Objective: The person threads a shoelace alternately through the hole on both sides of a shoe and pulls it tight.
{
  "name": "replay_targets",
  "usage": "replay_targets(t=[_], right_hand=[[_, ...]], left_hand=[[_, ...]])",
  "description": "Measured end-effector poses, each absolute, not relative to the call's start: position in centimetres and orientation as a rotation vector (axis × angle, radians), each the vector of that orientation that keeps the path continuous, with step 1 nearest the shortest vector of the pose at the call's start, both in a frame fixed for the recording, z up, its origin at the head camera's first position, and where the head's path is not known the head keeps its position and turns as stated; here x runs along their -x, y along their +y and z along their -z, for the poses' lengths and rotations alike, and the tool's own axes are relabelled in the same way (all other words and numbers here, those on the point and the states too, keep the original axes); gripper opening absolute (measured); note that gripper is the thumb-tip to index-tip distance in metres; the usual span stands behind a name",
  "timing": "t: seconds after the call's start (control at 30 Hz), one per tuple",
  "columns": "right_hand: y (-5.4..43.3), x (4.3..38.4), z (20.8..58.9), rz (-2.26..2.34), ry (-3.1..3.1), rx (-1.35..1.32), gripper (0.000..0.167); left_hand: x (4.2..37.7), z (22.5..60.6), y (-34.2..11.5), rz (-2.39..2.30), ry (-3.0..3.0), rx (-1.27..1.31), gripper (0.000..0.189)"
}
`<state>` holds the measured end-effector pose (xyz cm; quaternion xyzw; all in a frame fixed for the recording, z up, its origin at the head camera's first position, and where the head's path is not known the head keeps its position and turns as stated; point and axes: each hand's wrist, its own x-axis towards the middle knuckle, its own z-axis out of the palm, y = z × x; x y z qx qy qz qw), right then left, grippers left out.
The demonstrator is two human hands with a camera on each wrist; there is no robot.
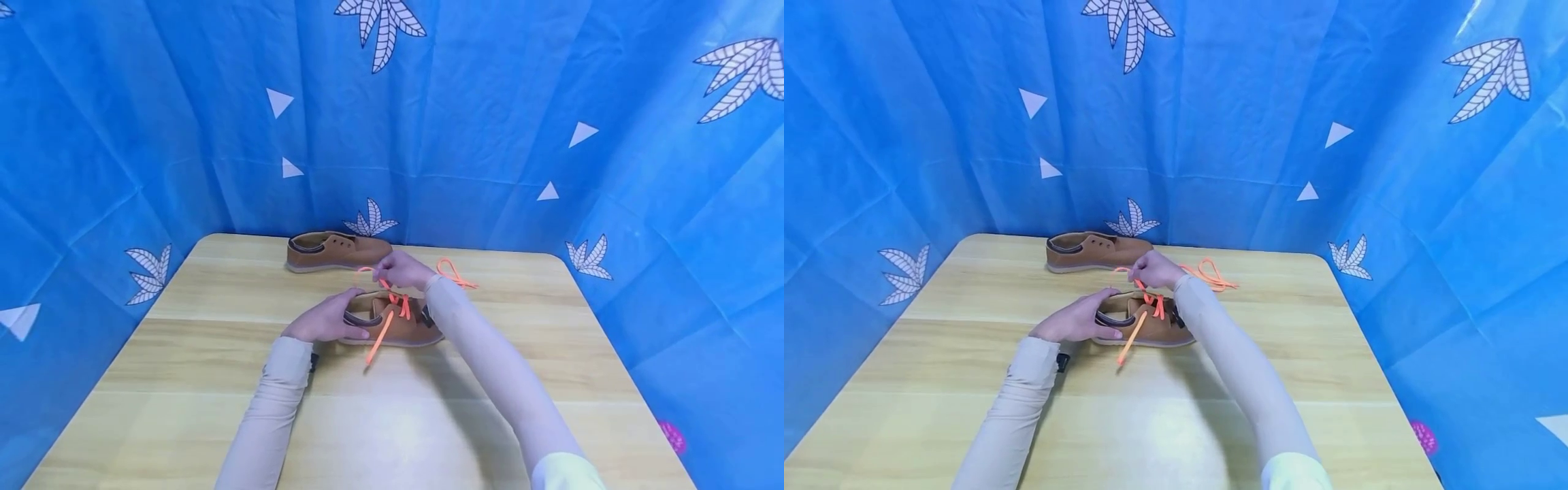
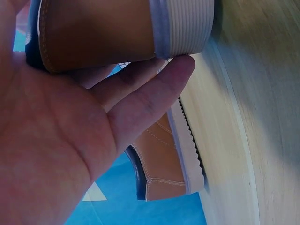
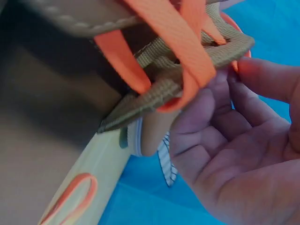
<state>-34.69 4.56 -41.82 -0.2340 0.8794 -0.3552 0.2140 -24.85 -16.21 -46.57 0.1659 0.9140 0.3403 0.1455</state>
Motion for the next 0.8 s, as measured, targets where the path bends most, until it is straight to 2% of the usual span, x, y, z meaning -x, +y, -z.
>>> replay_targets(t=[0.27, 0.43, 0.5, 0.7, 0.8], right_hand=[[3.0, 36.4, 42.5, 0.833, 2.421, 0.543, 0.031], [3.6, 37.0, 43.6, 0.641, 2.408, 0.599, 0.031], [5.0, 36.5, 43.4, 0.605, 2.449, 0.651, 0.034], [12.3, 33.6, 42.5, 0.856, 2.489, 0.773, 0.060], [15.5, 31.9, 43.7, 0.895, 2.492, 0.794, 0.074]], left_hand=[[25.2, 47.6, -15.9, -1.023, 2.615, -0.522, 0.093], [25.2, 47.8, -15.3, -1.019, 2.634, -0.513, 0.091], [25.0, 47.8, -15.1, -1.006, 2.641, -0.502, 0.093], [24.8, 47.0, -16.6, -1.006, 2.634, -0.495, 0.104], [25.0, 47.0, -17.8, -0.981, 2.633, -0.480, 0.096]])
